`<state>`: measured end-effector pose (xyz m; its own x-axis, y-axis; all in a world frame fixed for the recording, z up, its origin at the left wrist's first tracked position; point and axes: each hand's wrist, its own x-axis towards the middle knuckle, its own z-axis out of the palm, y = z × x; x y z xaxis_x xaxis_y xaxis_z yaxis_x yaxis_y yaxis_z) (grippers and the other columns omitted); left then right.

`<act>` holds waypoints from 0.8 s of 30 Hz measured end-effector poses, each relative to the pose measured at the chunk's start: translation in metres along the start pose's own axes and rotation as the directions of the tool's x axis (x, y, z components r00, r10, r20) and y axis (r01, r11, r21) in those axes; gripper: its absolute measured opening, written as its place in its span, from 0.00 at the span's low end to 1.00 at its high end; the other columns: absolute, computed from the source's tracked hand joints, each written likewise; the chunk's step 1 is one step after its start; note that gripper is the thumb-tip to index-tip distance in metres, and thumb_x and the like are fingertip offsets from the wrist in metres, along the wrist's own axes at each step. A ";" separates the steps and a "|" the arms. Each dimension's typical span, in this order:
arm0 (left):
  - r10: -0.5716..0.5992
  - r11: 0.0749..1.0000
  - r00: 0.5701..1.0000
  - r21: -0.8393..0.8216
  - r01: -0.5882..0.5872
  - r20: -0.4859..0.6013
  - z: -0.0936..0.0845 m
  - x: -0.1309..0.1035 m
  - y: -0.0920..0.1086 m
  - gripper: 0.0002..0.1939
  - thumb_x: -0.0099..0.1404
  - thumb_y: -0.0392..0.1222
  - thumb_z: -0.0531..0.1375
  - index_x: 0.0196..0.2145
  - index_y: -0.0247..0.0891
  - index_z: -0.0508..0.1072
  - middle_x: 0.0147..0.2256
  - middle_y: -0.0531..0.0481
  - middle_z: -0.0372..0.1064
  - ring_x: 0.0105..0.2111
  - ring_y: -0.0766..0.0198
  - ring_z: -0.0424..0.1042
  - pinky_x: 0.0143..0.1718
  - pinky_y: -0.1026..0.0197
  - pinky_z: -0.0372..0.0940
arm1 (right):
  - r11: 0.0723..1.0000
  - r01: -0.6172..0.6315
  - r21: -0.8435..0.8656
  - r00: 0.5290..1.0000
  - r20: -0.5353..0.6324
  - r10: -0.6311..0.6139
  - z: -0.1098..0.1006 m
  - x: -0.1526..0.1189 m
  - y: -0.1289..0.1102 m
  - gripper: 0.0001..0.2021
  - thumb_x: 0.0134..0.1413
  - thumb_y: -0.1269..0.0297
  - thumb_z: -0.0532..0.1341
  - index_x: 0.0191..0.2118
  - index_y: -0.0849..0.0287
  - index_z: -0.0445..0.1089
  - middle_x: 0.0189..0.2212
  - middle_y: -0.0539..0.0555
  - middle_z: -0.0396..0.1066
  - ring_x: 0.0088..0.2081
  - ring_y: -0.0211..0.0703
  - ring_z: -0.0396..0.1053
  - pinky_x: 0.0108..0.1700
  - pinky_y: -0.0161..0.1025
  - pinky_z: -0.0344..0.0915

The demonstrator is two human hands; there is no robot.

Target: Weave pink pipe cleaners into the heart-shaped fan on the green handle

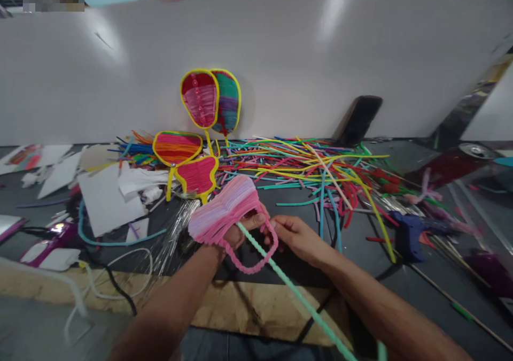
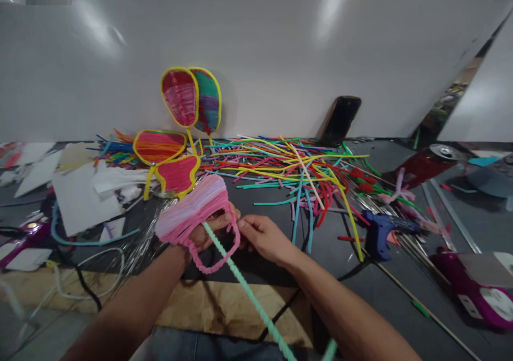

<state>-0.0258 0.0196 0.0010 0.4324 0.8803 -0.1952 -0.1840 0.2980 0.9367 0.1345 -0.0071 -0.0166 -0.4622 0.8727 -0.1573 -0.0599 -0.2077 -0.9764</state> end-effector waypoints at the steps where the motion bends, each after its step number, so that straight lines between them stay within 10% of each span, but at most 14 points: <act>1: 0.027 0.999 1.000 0.029 -0.027 0.009 -0.001 0.001 0.000 0.16 0.50 0.50 0.65 0.26 0.34 0.69 0.23 0.53 0.65 0.25 0.66 0.66 0.28 0.63 0.62 | 0.996 0.060 -0.060 0.994 -0.083 -0.065 -0.004 0.000 -0.003 0.18 0.55 0.49 0.55 0.29 0.61 0.66 0.21 0.47 0.64 0.21 0.31 0.59 0.24 0.30 0.56; 4: 0.088 0.987 0.996 0.133 -0.087 0.002 -0.002 0.004 0.001 0.14 0.52 0.48 0.64 0.25 0.35 0.69 0.22 0.56 0.62 0.24 0.69 0.62 0.29 0.65 0.58 | 0.942 0.210 -0.263 0.929 -0.246 -0.276 -0.010 -0.002 -0.015 0.10 0.54 0.57 0.58 0.31 0.59 0.65 0.25 0.48 0.64 0.25 0.34 0.61 0.28 0.32 0.59; 8: 0.020 0.988 0.998 0.153 -0.028 0.057 -0.002 0.006 -0.002 0.14 0.51 0.49 0.64 0.24 0.35 0.69 0.21 0.56 0.62 0.24 0.69 0.61 0.27 0.65 0.57 | 0.779 0.319 -0.539 0.885 -0.126 -0.449 -0.007 -0.011 -0.026 0.03 0.51 0.65 0.60 0.32 0.58 0.66 0.28 0.49 0.65 0.28 0.36 0.61 0.31 0.33 0.59; 16: -0.099 0.989 0.988 0.121 0.085 0.118 0.001 0.005 -0.010 0.13 0.50 0.47 0.64 0.23 0.34 0.70 0.22 0.54 0.63 0.24 0.68 0.61 0.27 0.65 0.57 | 0.563 0.181 -0.807 0.928 -0.048 -0.369 0.004 -0.017 -0.027 0.08 0.45 0.68 0.61 0.29 0.57 0.60 0.29 0.49 0.62 0.30 0.38 0.61 0.32 0.35 0.57; 19: -0.121 0.989 0.988 0.096 0.112 0.098 0.003 0.002 -0.006 0.14 0.50 0.48 0.65 0.22 0.34 0.70 0.20 0.55 0.63 0.23 0.68 0.61 0.26 0.65 0.56 | 0.599 0.173 -0.782 0.921 -0.087 -0.379 0.005 -0.016 -0.022 0.05 0.48 0.68 0.59 0.29 0.57 0.59 0.28 0.49 0.62 0.29 0.38 0.61 0.32 0.35 0.56; 24: -0.102 0.994 0.994 0.045 0.101 0.032 0.005 -0.001 0.002 0.13 0.48 0.48 0.66 0.24 0.35 0.71 0.21 0.55 0.66 0.25 0.67 0.64 0.30 0.64 0.59 | 0.927 0.132 -0.350 0.951 -0.220 -0.219 0.003 -0.010 -0.018 0.07 0.51 0.60 0.60 0.31 0.57 0.61 0.25 0.47 0.62 0.25 0.34 0.60 0.26 0.32 0.58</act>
<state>-0.0221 0.0179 0.0047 0.4769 0.8329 -0.2806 -0.0993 0.3683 0.9244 0.1378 -0.0136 0.0032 -0.2313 0.9724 0.0315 0.1928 0.0775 -0.9782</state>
